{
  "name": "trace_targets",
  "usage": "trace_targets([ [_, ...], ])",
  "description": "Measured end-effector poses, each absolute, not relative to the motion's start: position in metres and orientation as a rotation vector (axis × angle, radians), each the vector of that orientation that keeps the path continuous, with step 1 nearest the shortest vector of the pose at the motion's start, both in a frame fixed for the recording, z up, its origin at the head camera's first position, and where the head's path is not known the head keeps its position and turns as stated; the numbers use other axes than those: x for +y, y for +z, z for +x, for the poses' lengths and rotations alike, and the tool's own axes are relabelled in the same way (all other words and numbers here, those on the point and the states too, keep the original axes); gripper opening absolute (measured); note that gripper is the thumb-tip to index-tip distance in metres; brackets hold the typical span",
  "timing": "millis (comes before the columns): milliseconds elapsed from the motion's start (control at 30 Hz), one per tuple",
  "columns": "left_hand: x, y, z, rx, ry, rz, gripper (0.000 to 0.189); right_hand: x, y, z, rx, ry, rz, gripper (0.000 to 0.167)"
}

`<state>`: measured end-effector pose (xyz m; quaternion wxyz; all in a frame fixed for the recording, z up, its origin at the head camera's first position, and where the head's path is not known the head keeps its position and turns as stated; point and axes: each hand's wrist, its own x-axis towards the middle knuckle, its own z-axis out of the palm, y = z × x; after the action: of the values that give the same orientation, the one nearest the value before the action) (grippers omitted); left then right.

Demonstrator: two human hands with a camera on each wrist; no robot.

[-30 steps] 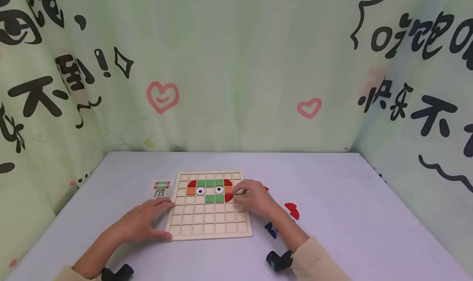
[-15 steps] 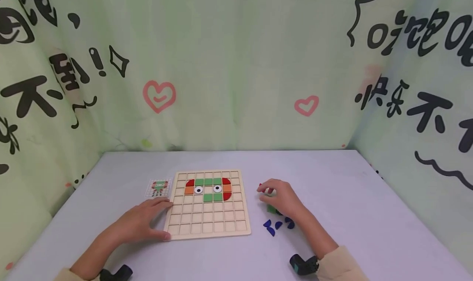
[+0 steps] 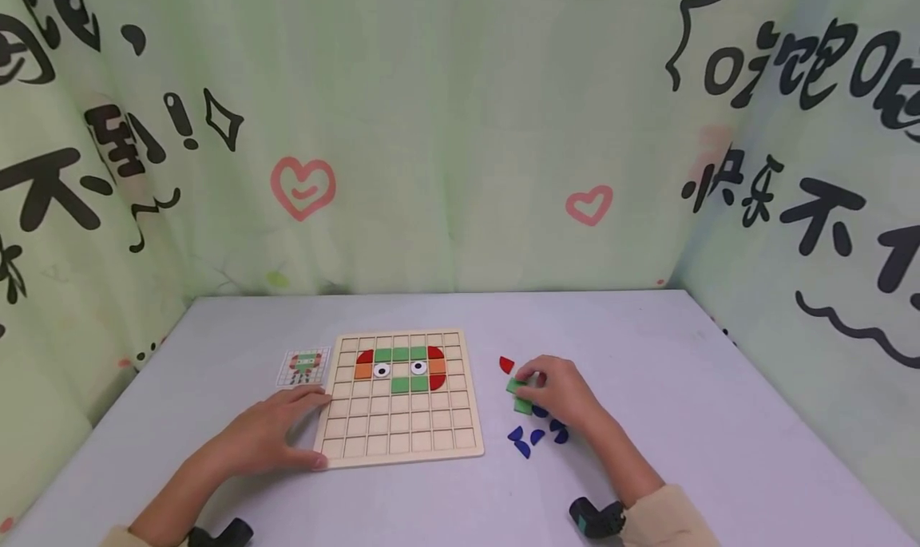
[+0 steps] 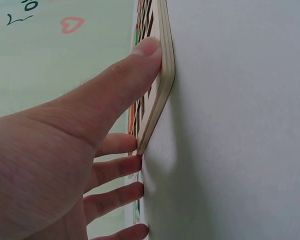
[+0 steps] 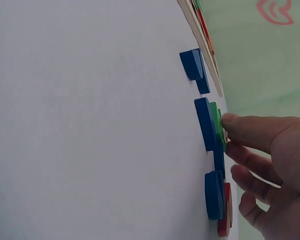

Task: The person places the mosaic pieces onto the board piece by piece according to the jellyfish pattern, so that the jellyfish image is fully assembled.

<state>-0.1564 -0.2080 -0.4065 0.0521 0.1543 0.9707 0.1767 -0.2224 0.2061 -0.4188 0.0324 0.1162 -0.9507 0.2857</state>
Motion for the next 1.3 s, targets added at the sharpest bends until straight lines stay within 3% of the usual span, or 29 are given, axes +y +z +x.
trace_targets([
  [600,-0.207,-0.404,-0.154,2.956,0.543,0.467,0.086,0.184,-0.418,-0.23,-2.953,0.909,0.345,0.01],
  [900,-0.207,-0.406,-0.155,2.962,0.537,0.458,0.086,0.174,-0.416,-0.231,-2.947,0.992,0.526,0.018],
  [1300,-0.205,-0.407,-0.156,2.959,0.536,0.43,0.086,0.159,-0.416,-0.236,-2.871,1.005,0.687,0.016],
])
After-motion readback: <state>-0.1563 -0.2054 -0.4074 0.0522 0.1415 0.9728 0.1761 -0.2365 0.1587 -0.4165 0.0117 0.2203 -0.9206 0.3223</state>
